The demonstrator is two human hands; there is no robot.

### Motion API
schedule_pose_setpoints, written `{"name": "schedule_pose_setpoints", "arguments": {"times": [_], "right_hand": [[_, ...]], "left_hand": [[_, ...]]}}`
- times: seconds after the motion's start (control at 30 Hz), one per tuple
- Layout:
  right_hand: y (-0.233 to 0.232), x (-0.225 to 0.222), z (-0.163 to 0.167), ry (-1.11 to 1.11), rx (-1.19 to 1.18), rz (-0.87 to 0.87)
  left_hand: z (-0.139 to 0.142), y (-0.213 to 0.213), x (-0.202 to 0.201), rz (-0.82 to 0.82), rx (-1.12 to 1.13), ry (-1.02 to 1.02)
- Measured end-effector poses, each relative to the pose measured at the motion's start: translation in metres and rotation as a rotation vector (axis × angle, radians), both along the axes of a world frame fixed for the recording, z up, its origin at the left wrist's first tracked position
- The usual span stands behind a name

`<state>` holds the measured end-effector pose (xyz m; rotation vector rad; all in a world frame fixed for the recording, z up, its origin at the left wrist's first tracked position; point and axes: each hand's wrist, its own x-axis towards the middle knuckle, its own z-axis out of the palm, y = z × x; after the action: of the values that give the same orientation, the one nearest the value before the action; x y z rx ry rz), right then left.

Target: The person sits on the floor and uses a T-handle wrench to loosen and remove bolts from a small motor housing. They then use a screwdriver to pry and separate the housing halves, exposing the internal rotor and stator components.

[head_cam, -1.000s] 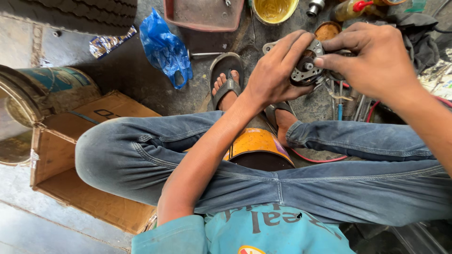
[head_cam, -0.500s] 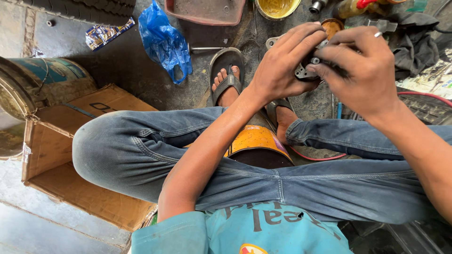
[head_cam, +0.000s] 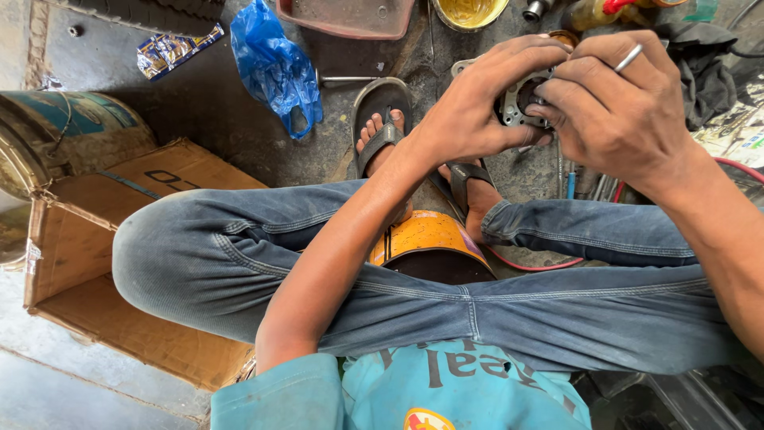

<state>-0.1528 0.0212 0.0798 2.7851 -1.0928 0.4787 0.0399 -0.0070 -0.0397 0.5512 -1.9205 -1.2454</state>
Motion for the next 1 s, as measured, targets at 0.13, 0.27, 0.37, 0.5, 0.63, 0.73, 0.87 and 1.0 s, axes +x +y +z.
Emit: {"name": "schedule_pose_setpoints", "arguments": {"times": [0.13,0.27,0.37,0.5,0.63,0.73,0.87,1.0], "right_hand": [[0.0,0.004,0.004,0.011,0.008,0.006],[0.001,0.003,0.002,-0.001,0.016,0.017],[0.001,0.003,-0.003,-0.029,0.02,0.016],[0.003,0.004,-0.011,-0.059,0.039,0.027],[0.009,-0.001,-0.008,-0.05,0.134,-0.062],[0.021,-0.005,0.001,-0.288,0.401,-0.191],[0.053,0.009,-0.002,-0.349,0.461,-0.381],[0.074,0.019,-0.04,-0.265,0.308,-0.549]], "left_hand": [[0.003,-0.005,0.001,-0.027,0.024,-0.053],[0.005,-0.013,0.005,-0.11,0.035,-0.086],[0.007,-0.024,0.01,-0.227,0.009,-0.063],[0.01,-0.034,0.017,-0.331,-0.021,-0.051],[0.012,-0.036,0.02,-0.316,-0.1,-0.133],[0.012,-0.036,0.02,-0.321,-0.106,-0.168],[0.013,-0.037,0.019,-0.309,-0.151,-0.213],[0.016,-0.037,0.019,-0.288,-0.178,-0.26]]}}
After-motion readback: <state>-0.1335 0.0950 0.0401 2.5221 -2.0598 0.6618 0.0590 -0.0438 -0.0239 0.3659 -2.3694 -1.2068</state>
